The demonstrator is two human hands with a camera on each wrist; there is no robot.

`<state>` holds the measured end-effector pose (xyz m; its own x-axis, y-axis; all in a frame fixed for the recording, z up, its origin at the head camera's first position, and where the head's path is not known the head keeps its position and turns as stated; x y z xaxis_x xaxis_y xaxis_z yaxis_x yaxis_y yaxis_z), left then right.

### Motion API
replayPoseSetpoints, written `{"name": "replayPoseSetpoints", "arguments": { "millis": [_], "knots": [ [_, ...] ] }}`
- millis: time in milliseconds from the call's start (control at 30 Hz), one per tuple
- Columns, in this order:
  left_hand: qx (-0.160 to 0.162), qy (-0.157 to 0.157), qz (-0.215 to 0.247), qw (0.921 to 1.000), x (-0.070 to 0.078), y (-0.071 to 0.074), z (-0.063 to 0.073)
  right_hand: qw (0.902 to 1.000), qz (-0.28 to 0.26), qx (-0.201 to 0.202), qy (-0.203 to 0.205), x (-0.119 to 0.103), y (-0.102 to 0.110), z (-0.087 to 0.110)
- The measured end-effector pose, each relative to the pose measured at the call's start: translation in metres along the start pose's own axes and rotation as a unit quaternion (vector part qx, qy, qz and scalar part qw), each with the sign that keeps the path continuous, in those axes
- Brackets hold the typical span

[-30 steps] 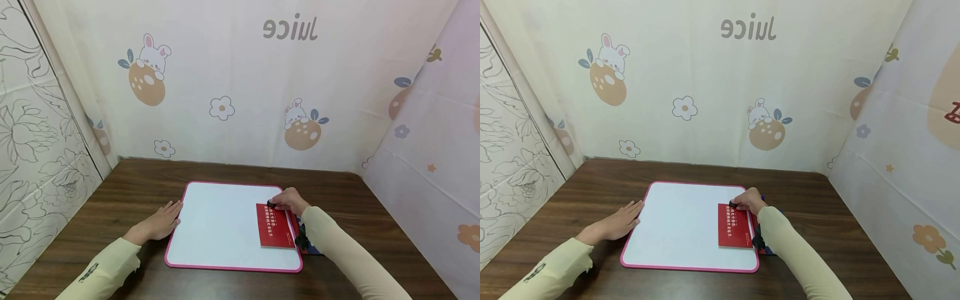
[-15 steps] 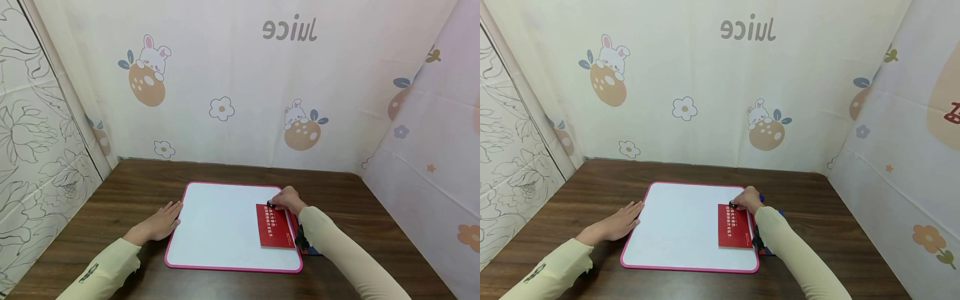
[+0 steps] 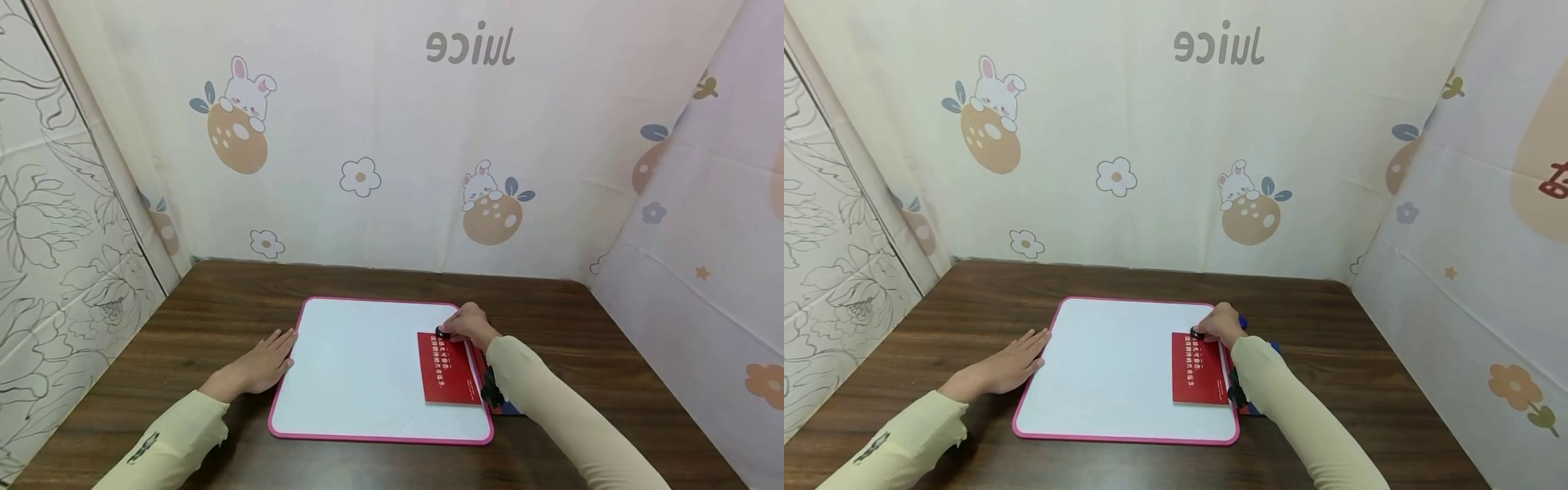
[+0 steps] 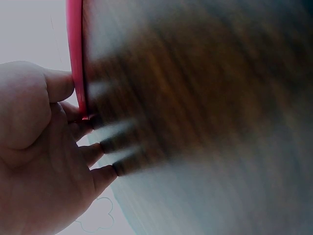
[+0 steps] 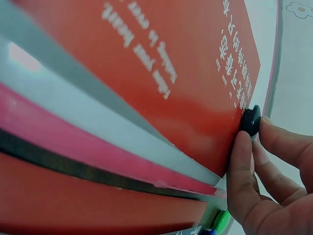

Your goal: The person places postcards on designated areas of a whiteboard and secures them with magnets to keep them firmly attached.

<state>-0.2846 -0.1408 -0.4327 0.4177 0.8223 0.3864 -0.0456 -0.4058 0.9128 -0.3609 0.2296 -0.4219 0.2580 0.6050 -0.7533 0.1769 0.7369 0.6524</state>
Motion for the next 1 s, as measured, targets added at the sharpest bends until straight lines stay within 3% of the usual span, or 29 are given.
{"name": "replayPoseSetpoints", "arguments": {
  "millis": [500,1000],
  "knots": [
    [-0.003,0.001,-0.003,1.0000,0.000,0.000,0.000,0.9993,-0.032,-0.002,-0.021,0.004,0.012,0.002],
    [-0.003,0.005,-0.003,1.0000,-0.003,-0.003,0.000,0.9985,-0.031,0.021,-0.041,0.015,0.040,0.000]
  ]
}}
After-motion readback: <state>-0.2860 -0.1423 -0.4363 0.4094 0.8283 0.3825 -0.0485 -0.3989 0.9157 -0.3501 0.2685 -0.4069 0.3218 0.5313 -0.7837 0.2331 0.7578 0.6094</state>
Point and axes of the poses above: each hand's wrist, its own z-axis away from the middle knuckle, its own y-axis out of the back of the hand, x = y × z, the point moved 8 cm from there along -z, towards the middle knuckle, and after that the axes turned 15 degrees about x, right-handed, at the moved point
